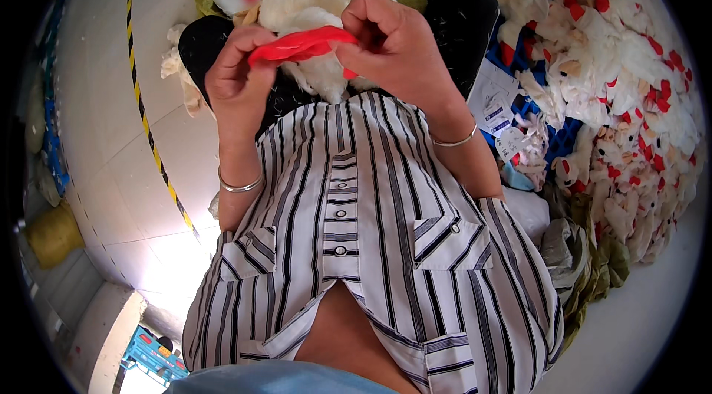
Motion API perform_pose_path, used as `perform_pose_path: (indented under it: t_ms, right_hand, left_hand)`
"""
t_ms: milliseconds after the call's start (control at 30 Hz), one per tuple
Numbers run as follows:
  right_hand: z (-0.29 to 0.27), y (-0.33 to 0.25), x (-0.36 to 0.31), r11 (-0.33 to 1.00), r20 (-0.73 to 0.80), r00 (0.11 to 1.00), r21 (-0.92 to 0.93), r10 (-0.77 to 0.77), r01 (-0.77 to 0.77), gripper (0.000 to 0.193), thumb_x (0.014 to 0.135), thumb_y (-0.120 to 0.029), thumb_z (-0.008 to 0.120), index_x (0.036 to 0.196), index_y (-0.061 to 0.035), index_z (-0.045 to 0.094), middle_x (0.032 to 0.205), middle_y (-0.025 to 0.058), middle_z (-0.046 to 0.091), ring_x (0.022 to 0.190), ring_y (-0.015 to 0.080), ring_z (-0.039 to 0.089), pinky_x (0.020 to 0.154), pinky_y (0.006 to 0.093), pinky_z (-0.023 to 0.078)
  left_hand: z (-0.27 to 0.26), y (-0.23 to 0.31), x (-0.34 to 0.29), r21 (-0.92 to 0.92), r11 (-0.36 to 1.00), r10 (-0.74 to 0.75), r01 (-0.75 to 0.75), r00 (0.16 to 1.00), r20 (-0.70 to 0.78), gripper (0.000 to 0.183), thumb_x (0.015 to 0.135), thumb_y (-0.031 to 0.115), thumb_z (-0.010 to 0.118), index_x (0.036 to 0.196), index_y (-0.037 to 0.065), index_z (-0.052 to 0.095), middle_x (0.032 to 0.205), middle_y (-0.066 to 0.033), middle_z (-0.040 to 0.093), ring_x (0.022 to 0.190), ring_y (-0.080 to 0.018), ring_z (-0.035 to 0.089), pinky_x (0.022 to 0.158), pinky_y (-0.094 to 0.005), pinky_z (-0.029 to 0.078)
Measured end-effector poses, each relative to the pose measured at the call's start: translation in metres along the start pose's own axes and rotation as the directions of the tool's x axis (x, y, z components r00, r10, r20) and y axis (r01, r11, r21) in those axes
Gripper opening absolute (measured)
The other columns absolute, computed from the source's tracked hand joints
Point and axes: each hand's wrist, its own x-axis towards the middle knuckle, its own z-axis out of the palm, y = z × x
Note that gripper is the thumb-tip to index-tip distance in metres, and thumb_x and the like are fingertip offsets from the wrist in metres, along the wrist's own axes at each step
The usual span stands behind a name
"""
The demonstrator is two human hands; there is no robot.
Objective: The person sits on the floor and stuffs white fluffy material into small white plush toys with red feet. They repeatedly open the toys, insert the stuffing, and adjust the material by hand.
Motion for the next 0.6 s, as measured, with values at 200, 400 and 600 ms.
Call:
perform_pose_path:
  t_ms: [200, 400, 600]
  right_hand:
    - [0.008, -0.001, -0.001, 0.997, 0.092, 0.996, 0.07, 0.011, -0.017, 0.015, 0.085, -0.005, 0.069, 0.086, -0.0038, 0.054, 0.069, -0.0051, 0.051, 0.06, -0.0003, 0.045, 0.05, 0.0181, 0.035]
    - [-0.103, 0.023, -0.004, 0.995, -0.548, 0.836, 0.095, 0.035, 0.02, 0.005, 0.091, -0.008, 0.061, 0.092, -0.0029, 0.062, 0.075, -0.0005, 0.057, 0.058, 0.0059, 0.047, 0.05, 0.022, 0.039]
    - [-0.16, -0.03, -0.002, 0.848, -0.519, 0.854, 0.431, -0.047, 0.309, 0.027, 0.092, -0.029, 0.06, 0.087, -0.0028, 0.057, 0.064, 0.0007, 0.045, 0.052, 0.0088, 0.036, 0.048, 0.0244, 0.027]
  left_hand:
    - [0.011, 0.003, -0.001, 0.264, 0.963, -0.104, 0.057, 0.98, 0.168, 0.024, 0.079, 0.001, 0.069, 0.103, 0.002, 0.065, 0.09, -0.0084, 0.064, 0.078, -0.0158, 0.062, 0.074, -0.025, 0.049]
    - [-0.07, 0.024, 0.02, 0.019, 0.998, -0.022, 0.052, 0.691, -0.722, 0.028, 0.091, 0.021, 0.066, 0.099, -0.005, 0.067, 0.09, -0.0118, 0.07, 0.073, -0.0192, 0.068, 0.065, -0.0299, 0.057]
    - [-0.079, 0.081, 0.044, 0.068, 0.961, 0.243, -0.269, 0.699, -0.673, 0.031, 0.087, 0.017, 0.064, 0.107, -0.006, 0.064, 0.102, -0.0166, 0.067, 0.09, -0.0253, 0.068, 0.077, -0.0367, 0.058]
